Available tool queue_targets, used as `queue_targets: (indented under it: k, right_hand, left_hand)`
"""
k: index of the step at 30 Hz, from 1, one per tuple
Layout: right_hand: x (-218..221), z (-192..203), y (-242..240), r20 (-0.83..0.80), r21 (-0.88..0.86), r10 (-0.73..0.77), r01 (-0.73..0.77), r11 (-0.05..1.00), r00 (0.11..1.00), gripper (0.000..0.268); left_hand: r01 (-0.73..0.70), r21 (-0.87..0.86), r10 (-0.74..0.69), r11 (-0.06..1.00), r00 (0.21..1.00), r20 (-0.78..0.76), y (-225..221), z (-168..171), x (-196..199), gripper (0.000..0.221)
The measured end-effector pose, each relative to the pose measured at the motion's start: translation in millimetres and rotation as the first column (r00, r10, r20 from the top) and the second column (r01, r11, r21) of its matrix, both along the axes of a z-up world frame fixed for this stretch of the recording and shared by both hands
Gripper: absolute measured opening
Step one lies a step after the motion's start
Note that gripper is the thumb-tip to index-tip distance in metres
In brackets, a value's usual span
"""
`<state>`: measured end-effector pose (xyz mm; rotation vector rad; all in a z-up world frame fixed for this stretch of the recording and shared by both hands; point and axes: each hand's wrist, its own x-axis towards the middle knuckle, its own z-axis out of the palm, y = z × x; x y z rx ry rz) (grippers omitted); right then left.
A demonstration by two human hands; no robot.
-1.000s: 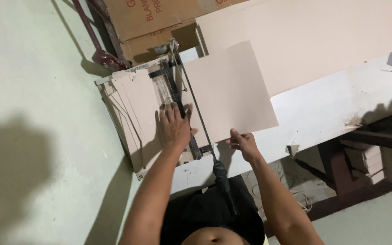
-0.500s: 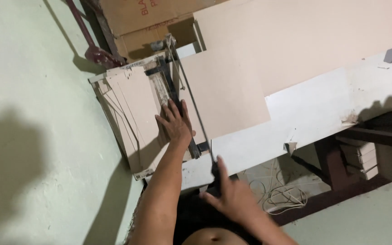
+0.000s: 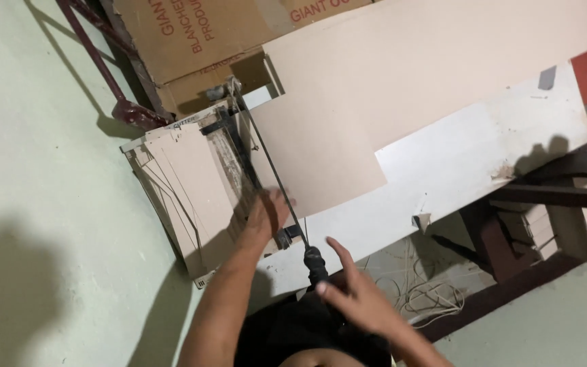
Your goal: Cutting sheets of cardboard using a manual paper cutter.
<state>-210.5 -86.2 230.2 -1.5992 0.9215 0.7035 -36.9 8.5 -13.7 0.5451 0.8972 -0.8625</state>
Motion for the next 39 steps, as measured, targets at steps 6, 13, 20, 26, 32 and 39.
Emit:
queue_targets:
  k: [6,13,20,26,32,39]
  right_hand:
    - [-33.3,-213.4,-49.2,-0.045,0.135,-0.421,0.423,0.896,0.906,0.052]
    - [-28.7,-269.6,-85.9,-0.052,0.279,-0.816,0.793,0.542,0.576,0.055]
    - [-0.6,-255.5,-53.5,0.039,0.151,-0.609,0.597,0.788,0.792,0.060]
    - [13.0,-258.2,-60.0,0.034,0.147,-0.564,0.554,0.819,0.825,0.054]
    - [39.7,-183.9,-56.6,-0.156,-0.153,0.150,-0.174,0.973,0.976,0.059]
    - [-7.0,-126.7,49.6,-0.175,-0.339,0.450,-0.482,0.808,0.876,0.098]
  left_hand:
    - [-0.674,0.196,0.492,0.713,0.280,-0.824,61.4,-58.7,-12.8,0.021]
    - [-0.460,0.838,-0.182,-0.295,-0.834,-0.521,109.0,26.1,47.8,0.022]
    - [-0.184,0.937,-0.701,-0.297,-0.624,-0.344,38.3,33.6,38.4,0.061]
    - [-0.040,0.816,-0.699,-0.577,-0.494,-0.518,-4.8,31.0,28.9,0.123]
    - [-0.062,0.756,-0.638,-0.652,-0.494,-0.591,-8.5,5.7,27.0,0.126]
    - [0.046,0.719,-0.631,-0.693,-0.520,-0.576,-8.4,-4.5,37.1,0.140]
